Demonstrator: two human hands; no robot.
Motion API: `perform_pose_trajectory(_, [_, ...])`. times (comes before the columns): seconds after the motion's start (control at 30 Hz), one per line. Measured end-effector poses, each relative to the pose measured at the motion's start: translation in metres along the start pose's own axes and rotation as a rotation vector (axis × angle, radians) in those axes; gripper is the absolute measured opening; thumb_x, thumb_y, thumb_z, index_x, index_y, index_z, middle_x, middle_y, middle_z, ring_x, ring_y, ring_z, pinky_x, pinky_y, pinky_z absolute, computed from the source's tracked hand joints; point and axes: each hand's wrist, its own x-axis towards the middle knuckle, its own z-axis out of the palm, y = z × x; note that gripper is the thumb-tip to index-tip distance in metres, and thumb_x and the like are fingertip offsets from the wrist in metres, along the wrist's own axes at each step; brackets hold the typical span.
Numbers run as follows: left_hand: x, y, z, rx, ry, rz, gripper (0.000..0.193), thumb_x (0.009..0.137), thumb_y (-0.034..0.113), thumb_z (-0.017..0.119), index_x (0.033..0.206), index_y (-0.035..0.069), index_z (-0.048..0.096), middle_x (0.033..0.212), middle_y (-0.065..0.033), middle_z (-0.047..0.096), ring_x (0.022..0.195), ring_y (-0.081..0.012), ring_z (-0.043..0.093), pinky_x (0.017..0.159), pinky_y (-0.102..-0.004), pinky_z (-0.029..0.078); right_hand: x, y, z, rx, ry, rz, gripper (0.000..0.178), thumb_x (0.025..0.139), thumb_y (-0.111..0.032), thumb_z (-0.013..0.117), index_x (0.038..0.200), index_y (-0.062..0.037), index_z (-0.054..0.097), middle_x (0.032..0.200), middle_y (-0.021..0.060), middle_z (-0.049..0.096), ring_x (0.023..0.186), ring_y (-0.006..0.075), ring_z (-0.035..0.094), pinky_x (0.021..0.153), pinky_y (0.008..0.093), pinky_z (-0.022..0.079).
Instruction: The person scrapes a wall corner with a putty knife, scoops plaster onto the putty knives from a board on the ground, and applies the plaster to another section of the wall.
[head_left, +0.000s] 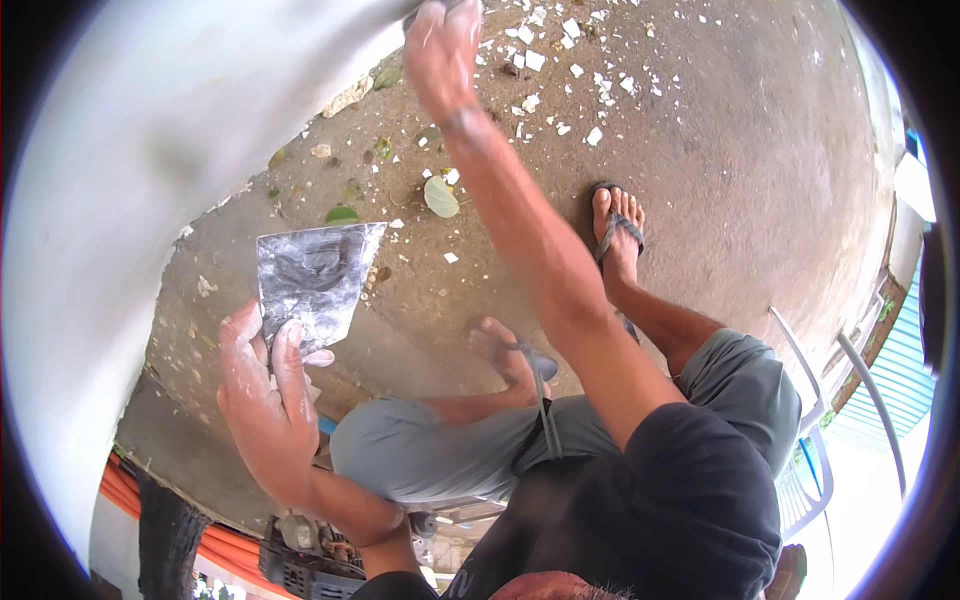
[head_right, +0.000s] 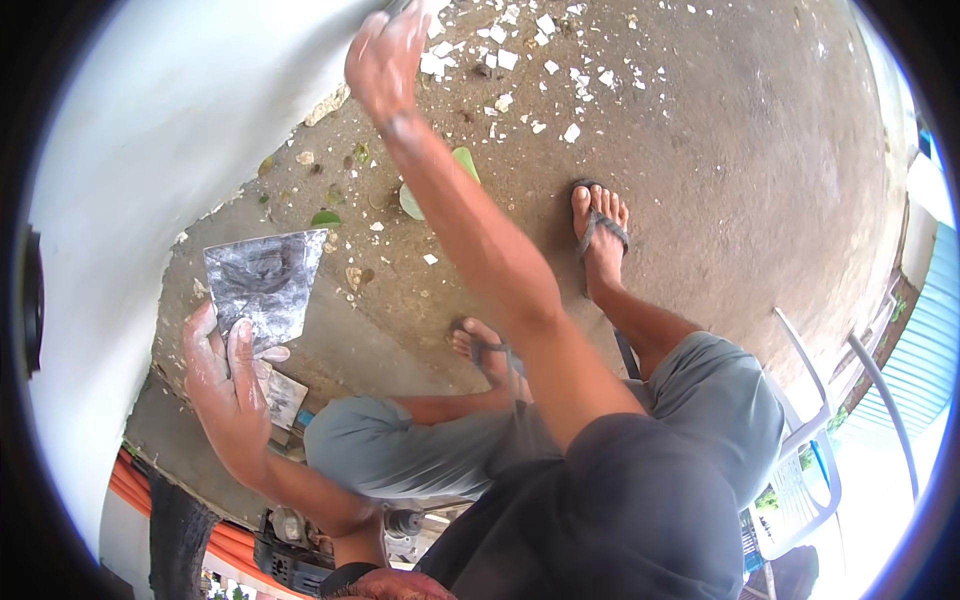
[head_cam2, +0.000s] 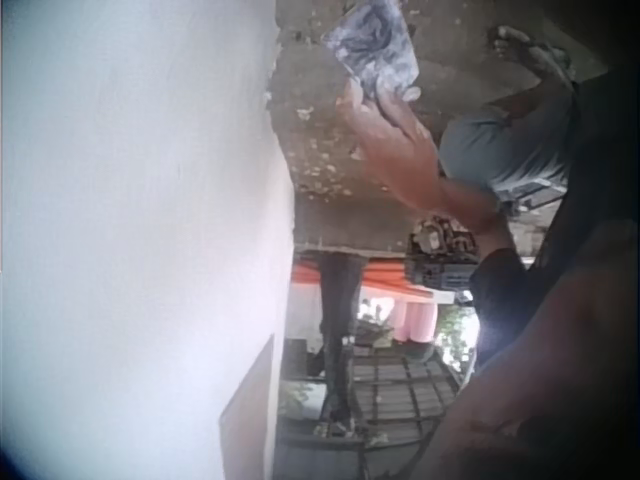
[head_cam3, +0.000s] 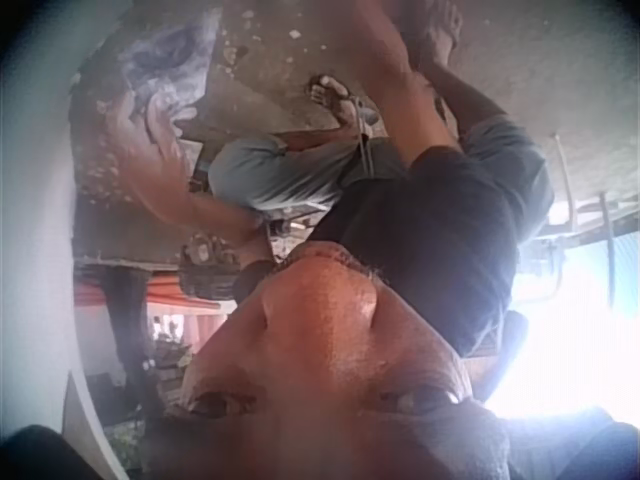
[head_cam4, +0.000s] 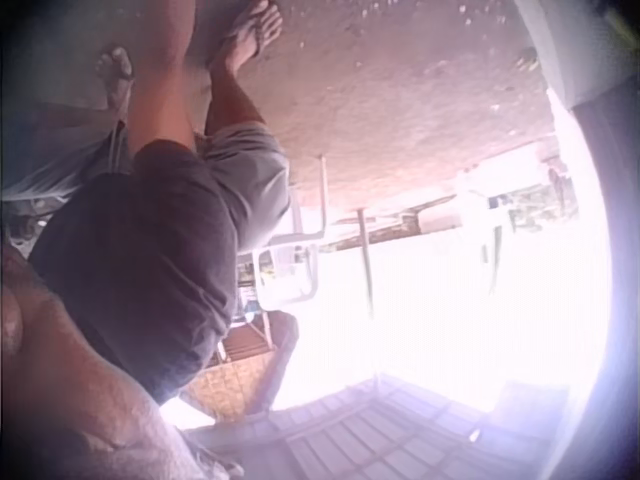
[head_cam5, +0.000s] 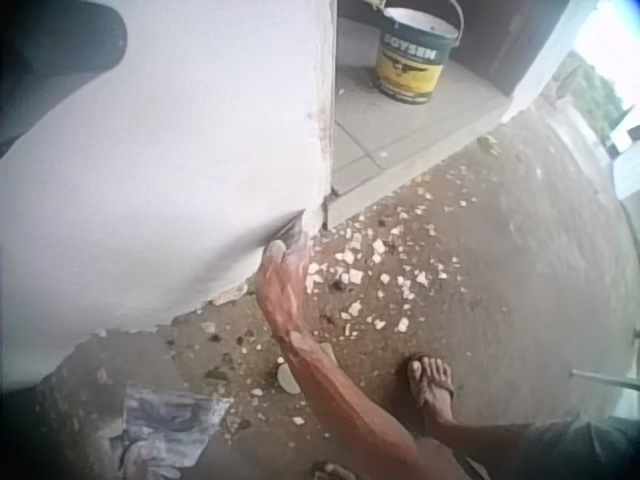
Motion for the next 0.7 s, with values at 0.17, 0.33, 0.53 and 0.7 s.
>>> perform_pose_trajectory(0.17, [0.004, -0.006, -0.004, 0.07, -0.035, -0.037, 0.025, 0.097, 0.009, 0.049, 0.12, -0.002, 0.049, 0.08, -0.0138, 0.066, 0.063, -0.017, 0.066, 0.051, -0.0282, 0.044, -0.02, -0.005, -0.06, 0.557, -0.147, 0.525, 0.034, 0.093, -0.014, 0.039, 0.112, 0.0086, 0.056, 0.099, 0.02, 0.062, 0.086, 0.0298, 0.062, 0.077, 0.0387, 0.051])
perform_pose_trajectory(0.33, [0.0, -0.011, -0.005, 0.009, -0.046, -0.045, 0.028, 0.098, 0.011, 0.052, 0.121, -0.005, 0.048, 0.081, -0.0104, 0.058, 0.06, -0.0113, 0.056, 0.05, -0.0252, 0.04, -0.013, 0.07, -0.028, 0.229, -0.012, -0.001, 0.038, 0.097, -0.009, 0.037, 0.129, 0.0096, 0.049, 0.111, 0.0192, 0.062, 0.102, 0.0292, 0.06, 0.094, 0.0363, 0.045])
perform_pose_trajectory(0.53, [-0.01, -0.022, -0.011, 0.141, 0.026, 0.068, 0.027, 0.097, 0.012, 0.053, 0.118, -0.007, 0.05, 0.084, -0.0108, 0.057, 0.065, -0.0115, 0.05, 0.055, -0.0263, 0.042, -0.008, 0.085, -0.019, 0.131, -0.069, -0.047, 0.051, 0.086, 0.002, 0.037, 0.137, 0.0036, 0.043, 0.127, 0.0287, 0.051, 0.119, 0.0443, 0.048, 0.104, 0.0466, 0.037])
perform_pose_trajectory(0.7, [-0.024, -0.013, -0.017, 0.071, 0.044, -0.163, 0.028, 0.097, 0.012, 0.054, 0.117, -0.008, 0.05, 0.088, -0.0129, 0.055, 0.072, -0.0147, 0.049, 0.062, -0.0298, 0.044, -0.012, 0.059, -0.009, 0.17, -0.065, -0.155, 0.054, 0.088, 0.001, 0.037, 0.141, 0.0053, 0.035, 0.136, 0.0292, 0.043, 0.127, 0.0428, 0.042, 0.109, 0.0448, 0.033])
